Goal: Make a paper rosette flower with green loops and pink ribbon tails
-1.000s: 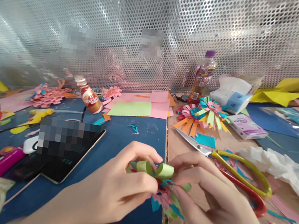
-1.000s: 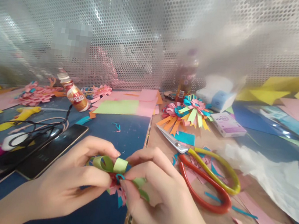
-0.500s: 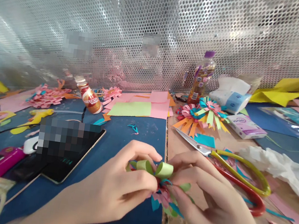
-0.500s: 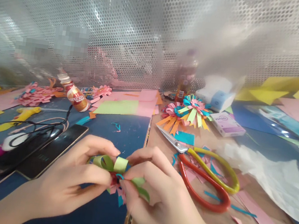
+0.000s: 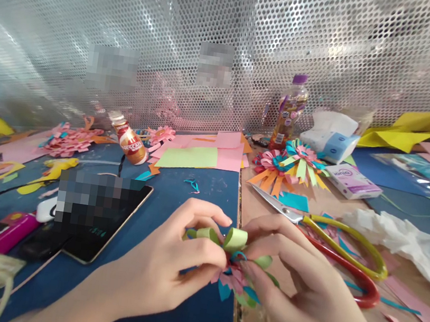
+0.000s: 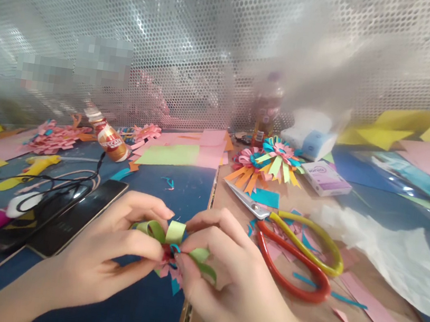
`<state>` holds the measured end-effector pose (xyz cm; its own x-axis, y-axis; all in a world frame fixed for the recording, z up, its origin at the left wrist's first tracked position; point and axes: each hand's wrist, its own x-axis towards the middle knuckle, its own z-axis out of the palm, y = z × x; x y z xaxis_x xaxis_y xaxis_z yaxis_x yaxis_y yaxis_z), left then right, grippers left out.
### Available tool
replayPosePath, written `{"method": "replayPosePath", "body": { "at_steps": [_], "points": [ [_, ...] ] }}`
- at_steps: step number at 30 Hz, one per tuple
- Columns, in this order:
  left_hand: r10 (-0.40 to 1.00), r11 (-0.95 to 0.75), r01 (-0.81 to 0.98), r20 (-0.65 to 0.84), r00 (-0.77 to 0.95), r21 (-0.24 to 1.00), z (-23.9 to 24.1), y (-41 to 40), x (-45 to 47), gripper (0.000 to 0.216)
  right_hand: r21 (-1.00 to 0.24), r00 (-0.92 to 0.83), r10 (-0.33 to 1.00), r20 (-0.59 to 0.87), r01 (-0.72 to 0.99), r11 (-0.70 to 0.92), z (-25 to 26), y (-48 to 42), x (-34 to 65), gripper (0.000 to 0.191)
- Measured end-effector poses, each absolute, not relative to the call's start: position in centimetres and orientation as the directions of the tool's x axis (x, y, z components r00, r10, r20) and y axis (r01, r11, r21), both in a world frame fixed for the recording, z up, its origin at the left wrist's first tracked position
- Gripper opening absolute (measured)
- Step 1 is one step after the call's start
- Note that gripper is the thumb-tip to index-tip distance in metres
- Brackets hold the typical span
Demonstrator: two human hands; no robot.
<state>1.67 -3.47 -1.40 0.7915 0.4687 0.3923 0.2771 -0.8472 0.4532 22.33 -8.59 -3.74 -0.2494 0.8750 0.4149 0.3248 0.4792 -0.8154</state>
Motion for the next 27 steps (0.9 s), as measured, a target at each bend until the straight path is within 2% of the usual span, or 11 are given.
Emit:
{"method": "replayPosePath", "body": {
  "at_steps": [6,12,20,24,27],
  "points": [
    [0.487,-0.831,0.277,0.39,0.782,0.483,-1.4,-3.4,1.8,0.021,-0.806,-0.226,0.872,0.435,0.333,0.489,-3.3,-8.5,22.2,0.013],
    [0.529,-0.812,0.33,0.368,0.765,0.482,-1.3,-3.4,1.9,0.02,-0.732,-0.161,0.849,0.503,0.442,0.518,-3.3,-8.3,22.2,0.01],
    [0.59,-0.791,0.406,0.396,0.704,0.457,-1.3,-3.7,1.7,0.025,-0.74,-0.131,0.844,0.521,0.422,0.523,-3.2,-7.9,22.0,0.008],
    [0.698,-0.684,0.396,0.391,0.6,0.613,-1.7,-4.0,2.0,0.032,-0.797,-0.09,0.869,0.486,0.363,0.483,-3.2,-8.0,22.0,0.019],
    [0.849,-0.459,0.374,0.273,0.453,0.806,-1.7,-4.5,2.6,0.04,-0.918,-0.065,0.946,0.316,0.231,0.323,-3.4,-7.9,21.8,0.033]
  ]
}}
